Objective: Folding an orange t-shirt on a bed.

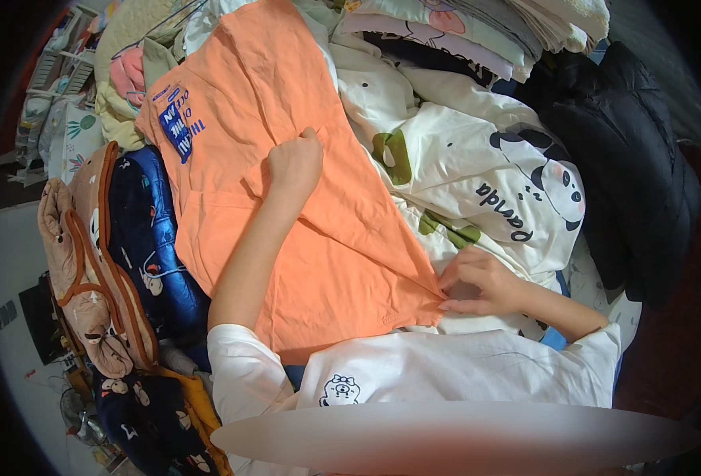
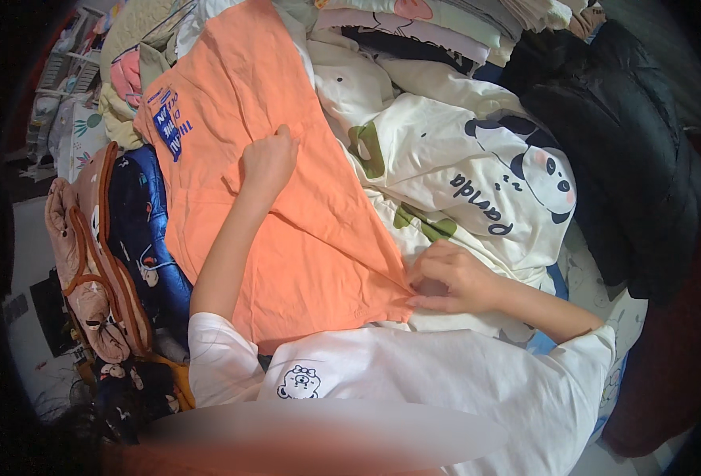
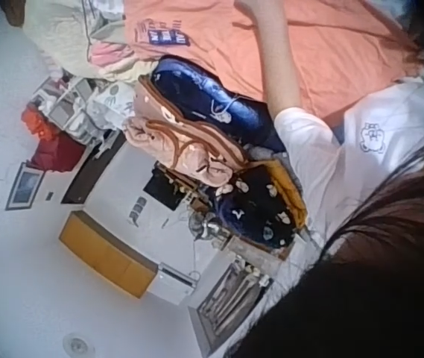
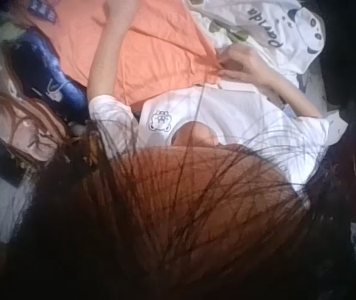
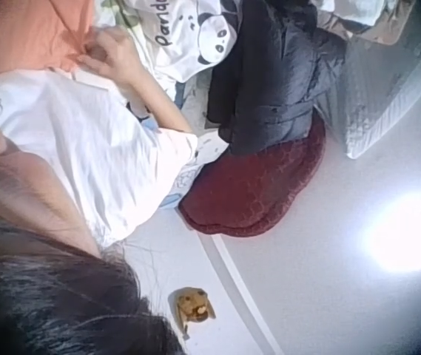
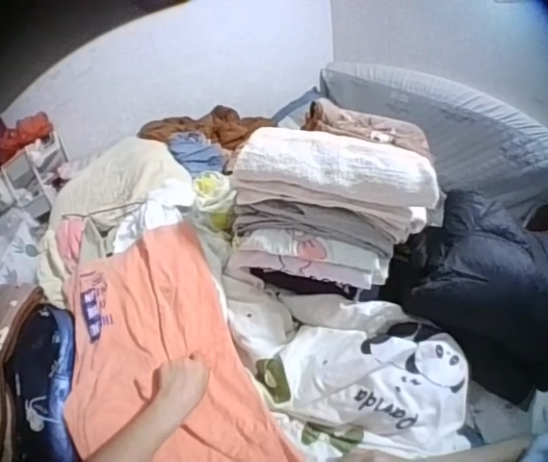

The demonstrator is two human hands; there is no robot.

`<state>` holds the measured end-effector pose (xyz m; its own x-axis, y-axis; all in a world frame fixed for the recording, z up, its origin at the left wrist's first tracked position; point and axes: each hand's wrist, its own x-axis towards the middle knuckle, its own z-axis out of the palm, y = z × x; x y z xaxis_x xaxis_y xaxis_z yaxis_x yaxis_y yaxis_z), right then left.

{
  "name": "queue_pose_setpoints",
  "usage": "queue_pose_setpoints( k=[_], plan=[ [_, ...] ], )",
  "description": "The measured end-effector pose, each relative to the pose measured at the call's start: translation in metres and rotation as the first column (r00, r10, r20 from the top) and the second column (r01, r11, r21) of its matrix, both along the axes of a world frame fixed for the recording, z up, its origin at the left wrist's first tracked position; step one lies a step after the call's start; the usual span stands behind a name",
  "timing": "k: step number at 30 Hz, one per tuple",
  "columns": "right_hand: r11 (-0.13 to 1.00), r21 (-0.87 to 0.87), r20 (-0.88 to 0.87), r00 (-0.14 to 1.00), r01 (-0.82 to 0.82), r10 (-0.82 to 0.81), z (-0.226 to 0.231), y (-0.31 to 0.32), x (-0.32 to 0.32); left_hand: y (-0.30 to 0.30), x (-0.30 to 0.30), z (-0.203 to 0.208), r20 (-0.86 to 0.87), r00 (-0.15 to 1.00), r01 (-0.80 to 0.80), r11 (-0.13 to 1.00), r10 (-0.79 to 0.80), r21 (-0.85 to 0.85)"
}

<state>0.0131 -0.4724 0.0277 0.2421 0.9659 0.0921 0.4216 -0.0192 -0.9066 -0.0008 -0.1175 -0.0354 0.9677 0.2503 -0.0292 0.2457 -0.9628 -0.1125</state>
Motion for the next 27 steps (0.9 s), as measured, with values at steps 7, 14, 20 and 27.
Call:
queue_pose_setpoints(
  k=[7,14,20,27],
  plan=[
    [0.95,-0.227,-0.105,0.965,0.213,-0.242,0.004,-0.004,-0.038,0.003,-0.009,0.003,0.037,0.999,0.035,0.999,-0.035,0.009],
    [0.931,-0.093,0.044,0.936,0.353,-0.35,-0.001,-0.002,-0.051,0.006,-0.01,0.004,0.025,0.998,0.048,0.998,-0.049,0.035],
    [0.961,-0.026,0.286,0.924,0.274,-0.255,0.002,-0.002,-0.054,0.008,-0.009,0.001,0.024,0.999,0.046,0.998,-0.047,0.036],
    [0.984,-0.004,0.328,0.93,0.177,-0.166,0.002,0.001,-0.066,0.008,-0.01,0.004,0.02,0.999,0.048,0.998,-0.048,0.029]
  ],
)
